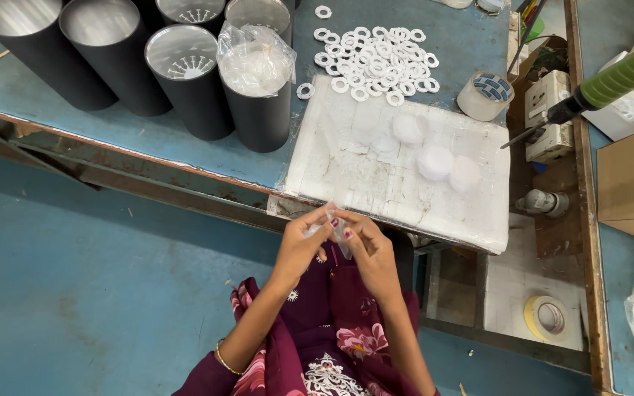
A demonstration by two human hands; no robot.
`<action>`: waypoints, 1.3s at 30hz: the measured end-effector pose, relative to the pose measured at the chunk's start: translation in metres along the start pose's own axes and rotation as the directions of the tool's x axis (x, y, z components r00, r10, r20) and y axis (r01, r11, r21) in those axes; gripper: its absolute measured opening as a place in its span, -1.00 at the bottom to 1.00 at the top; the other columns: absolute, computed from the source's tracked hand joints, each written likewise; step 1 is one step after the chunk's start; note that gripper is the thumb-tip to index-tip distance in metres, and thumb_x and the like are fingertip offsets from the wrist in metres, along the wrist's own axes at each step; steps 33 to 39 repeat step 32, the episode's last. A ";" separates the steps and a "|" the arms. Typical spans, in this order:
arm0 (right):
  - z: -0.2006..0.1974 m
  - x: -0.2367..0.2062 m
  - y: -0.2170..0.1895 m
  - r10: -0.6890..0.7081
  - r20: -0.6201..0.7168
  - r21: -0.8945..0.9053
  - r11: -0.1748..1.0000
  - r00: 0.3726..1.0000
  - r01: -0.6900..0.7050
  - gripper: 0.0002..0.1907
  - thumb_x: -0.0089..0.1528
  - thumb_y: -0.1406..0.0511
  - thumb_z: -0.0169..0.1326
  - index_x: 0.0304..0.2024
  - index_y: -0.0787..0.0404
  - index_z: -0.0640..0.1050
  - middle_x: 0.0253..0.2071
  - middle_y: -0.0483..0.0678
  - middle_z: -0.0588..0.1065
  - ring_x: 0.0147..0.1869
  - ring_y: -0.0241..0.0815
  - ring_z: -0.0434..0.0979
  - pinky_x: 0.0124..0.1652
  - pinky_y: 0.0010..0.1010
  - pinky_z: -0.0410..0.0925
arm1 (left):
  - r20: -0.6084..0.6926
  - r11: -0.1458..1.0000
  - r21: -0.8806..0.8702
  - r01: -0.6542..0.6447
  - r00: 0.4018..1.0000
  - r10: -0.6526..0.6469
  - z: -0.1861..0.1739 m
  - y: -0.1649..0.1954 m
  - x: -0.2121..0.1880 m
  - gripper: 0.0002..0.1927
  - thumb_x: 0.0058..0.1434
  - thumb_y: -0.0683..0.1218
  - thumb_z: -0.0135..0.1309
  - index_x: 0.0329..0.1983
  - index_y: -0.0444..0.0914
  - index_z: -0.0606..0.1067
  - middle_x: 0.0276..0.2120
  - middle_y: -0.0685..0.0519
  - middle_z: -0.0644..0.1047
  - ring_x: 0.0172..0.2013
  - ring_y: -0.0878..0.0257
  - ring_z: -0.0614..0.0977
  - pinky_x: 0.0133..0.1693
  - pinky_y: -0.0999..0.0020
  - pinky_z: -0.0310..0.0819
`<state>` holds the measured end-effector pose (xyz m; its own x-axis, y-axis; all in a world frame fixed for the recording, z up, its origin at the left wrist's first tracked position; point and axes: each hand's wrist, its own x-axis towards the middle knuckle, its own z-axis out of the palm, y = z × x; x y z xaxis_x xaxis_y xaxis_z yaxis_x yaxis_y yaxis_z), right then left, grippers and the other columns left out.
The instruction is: The person repeatedly picks small translucent plastic caps from a white tray and places them into clear plastic bags. The person then sets the filled bags into black cylindrical containers on the table. The process is repeated multiple times throughout the clip.
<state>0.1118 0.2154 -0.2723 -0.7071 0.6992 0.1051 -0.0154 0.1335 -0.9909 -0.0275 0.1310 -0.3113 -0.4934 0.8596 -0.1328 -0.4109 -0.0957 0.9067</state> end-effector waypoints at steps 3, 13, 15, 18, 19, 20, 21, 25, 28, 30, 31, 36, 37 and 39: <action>0.001 0.007 0.005 0.073 -0.028 0.199 0.978 0.997 -0.066 -0.83 0.36 0.34 0.03 -0.14 0.36 0.56 0.12 -0.01 0.53 0.05 -0.33 0.51 0.09 -0.46 0.37 | -0.029 0.991 0.131 -0.038 0.999 0.042 0.007 0.002 -0.005 -0.49 0.31 -0.13 0.15 0.33 -0.31 0.47 -0.27 -0.02 0.61 -0.47 0.43 0.51 -0.54 0.54 0.41; 0.000 0.024 0.006 0.137 -0.051 0.178 0.976 0.989 -0.126 -0.86 0.30 0.39 0.10 -0.15 0.38 0.56 -0.10 -0.10 0.53 -0.06 -0.38 0.50 0.00 -0.50 0.38 | -0.093 0.886 0.451 -0.105 0.982 0.164 0.031 0.036 -0.024 -0.49 0.20 -0.18 0.17 0.26 -0.23 0.47 -0.06 -0.03 0.63 -0.49 0.40 0.56 -0.46 0.43 0.50; -0.003 0.025 0.006 0.161 -0.034 0.216 0.965 0.986 -0.150 -0.87 0.31 0.38 0.09 -0.17 0.37 0.58 -0.15 -0.11 0.53 -0.09 -0.39 0.48 -0.01 -0.52 0.37 | -0.063 0.857 0.479 -0.190 0.966 0.250 0.029 0.038 -0.023 -0.49 0.20 -0.20 0.18 0.26 -0.25 0.49 -0.04 -0.03 0.63 -0.40 0.43 0.60 -0.40 0.46 0.53; -0.006 0.022 0.004 0.243 0.001 0.338 0.913 0.970 -0.229 -0.84 0.34 0.36 0.09 -0.16 0.36 0.60 -0.23 -0.11 0.54 -0.13 -0.37 0.46 -0.07 -0.50 0.34 | -0.074 0.899 0.410 -0.158 0.976 0.205 0.028 0.037 -0.022 -0.51 0.19 -0.20 0.19 0.23 -0.25 0.50 0.00 0.00 0.62 -0.37 0.46 0.58 -0.45 0.49 0.54; -0.007 0.023 0.003 0.267 0.010 0.361 0.898 0.964 -0.252 -0.83 0.35 0.35 0.08 -0.15 0.36 0.61 -0.24 -0.11 0.54 -0.14 -0.36 0.46 -0.08 -0.49 0.34 | -0.084 0.922 0.367 -0.120 0.983 0.161 0.027 0.037 -0.021 -0.52 0.18 -0.20 0.18 0.22 -0.25 0.51 0.01 0.02 0.62 -0.39 0.47 0.56 -0.49 0.49 0.54; -0.007 0.024 0.002 0.290 0.019 0.383 0.882 0.957 -0.275 -0.82 0.35 0.34 0.07 -0.14 0.35 0.62 -0.25 -0.12 0.54 -0.14 -0.36 0.46 -0.09 -0.48 0.33 | -0.081 0.930 0.349 -0.115 0.985 0.152 0.027 0.036 -0.021 -0.52 0.19 -0.20 0.18 0.22 -0.25 0.51 0.01 0.02 0.62 -0.39 0.47 0.56 -0.50 0.50 0.53; -0.007 0.025 0.001 0.280 0.026 0.403 0.876 0.960 -0.266 -0.82 0.35 0.34 0.07 -0.14 0.35 0.62 -0.24 -0.11 0.55 -0.12 -0.36 0.47 -0.07 -0.48 0.35 | -0.077 0.937 0.331 -0.110 0.987 0.143 0.026 0.036 -0.021 -0.53 0.20 -0.20 0.17 0.22 -0.25 0.51 0.00 0.02 0.62 -0.39 0.47 0.56 -0.50 0.51 0.52; -0.007 0.025 0.000 0.262 0.042 0.440 0.862 0.964 -0.253 -0.82 0.35 0.34 0.06 -0.14 0.35 0.61 -0.22 -0.10 0.56 -0.09 -0.35 0.49 -0.01 -0.47 0.37 | -0.066 0.942 0.317 -0.114 0.988 0.142 0.025 0.035 -0.021 -0.54 0.22 -0.20 0.15 0.22 -0.27 0.52 0.01 0.04 0.62 -0.40 0.48 0.55 -0.50 0.53 0.51; -0.009 0.026 0.002 0.240 0.051 0.428 0.872 0.969 -0.238 -0.82 0.35 0.34 0.05 -0.14 0.34 0.61 -0.20 -0.10 0.57 -0.07 -0.35 0.50 0.03 -0.48 0.38 | -0.063 0.949 0.296 -0.108 0.989 0.132 0.024 0.034 -0.021 -0.54 0.23 -0.20 0.14 0.23 -0.27 0.52 -0.03 0.03 0.64 -0.41 0.48 0.55 -0.50 0.52 0.50; -0.009 0.022 0.009 0.219 0.053 0.419 0.881 0.974 -0.221 -0.83 0.35 0.35 0.05 -0.15 0.35 0.60 -0.18 -0.09 0.57 -0.05 -0.34 0.50 0.04 -0.47 0.38 | -0.077 0.961 0.268 -0.065 0.993 0.088 0.021 0.029 -0.022 -0.55 0.26 -0.19 0.13 0.24 -0.25 0.54 -0.13 -0.01 0.66 -0.41 0.47 0.58 -0.49 0.52 0.51; -0.009 0.021 0.013 0.209 0.052 0.416 0.884 0.977 -0.211 -0.84 0.35 0.36 0.06 -0.17 0.36 0.60 -0.17 -0.09 0.56 -0.05 -0.33 0.50 0.04 -0.46 0.38 | -0.084 0.966 0.254 -0.043 0.994 0.066 0.019 0.026 -0.023 -0.56 0.27 -0.19 0.13 0.25 -0.23 0.54 -0.18 -0.04 0.68 -0.41 0.47 0.60 -0.49 0.52 0.52; -0.010 0.021 0.016 0.198 0.050 0.413 0.889 0.979 -0.200 -0.85 0.35 0.37 0.07 -0.18 0.37 0.59 -0.16 -0.08 0.56 -0.05 -0.32 0.50 0.04 -0.45 0.38 | -0.084 0.966 0.254 -0.043 0.994 0.066 0.019 0.025 -0.023 -0.56 0.27 -0.19 0.13 0.25 -0.23 0.54 -0.18 -0.04 0.68 -0.41 0.47 0.60 -0.49 0.52 0.52; -0.010 0.021 0.016 0.198 0.050 0.413 0.889 0.979 -0.200 -0.85 0.35 0.37 0.07 -0.18 0.37 0.59 -0.16 -0.08 0.56 -0.05 -0.32 0.50 0.04 -0.45 0.38 | -0.084 0.966 0.254 -0.043 0.994 0.066 0.019 0.025 -0.023 -0.56 0.27 -0.19 0.13 0.25 -0.23 0.54 -0.18 -0.04 0.68 -0.41 0.47 0.60 -0.49 0.52 0.52; -0.010 0.021 0.016 0.198 0.050 0.413 0.889 0.979 -0.200 -0.85 0.35 0.37 0.07 -0.18 0.37 0.59 -0.16 -0.08 0.56 -0.05 -0.32 0.50 0.04 -0.45 0.38 | -0.084 0.966 0.254 -0.043 0.994 0.066 0.019 0.025 -0.023 -0.56 0.27 -0.19 0.13 0.25 -0.23 0.54 -0.18 -0.04 0.68 -0.41 0.47 0.60 -0.49 0.52 0.52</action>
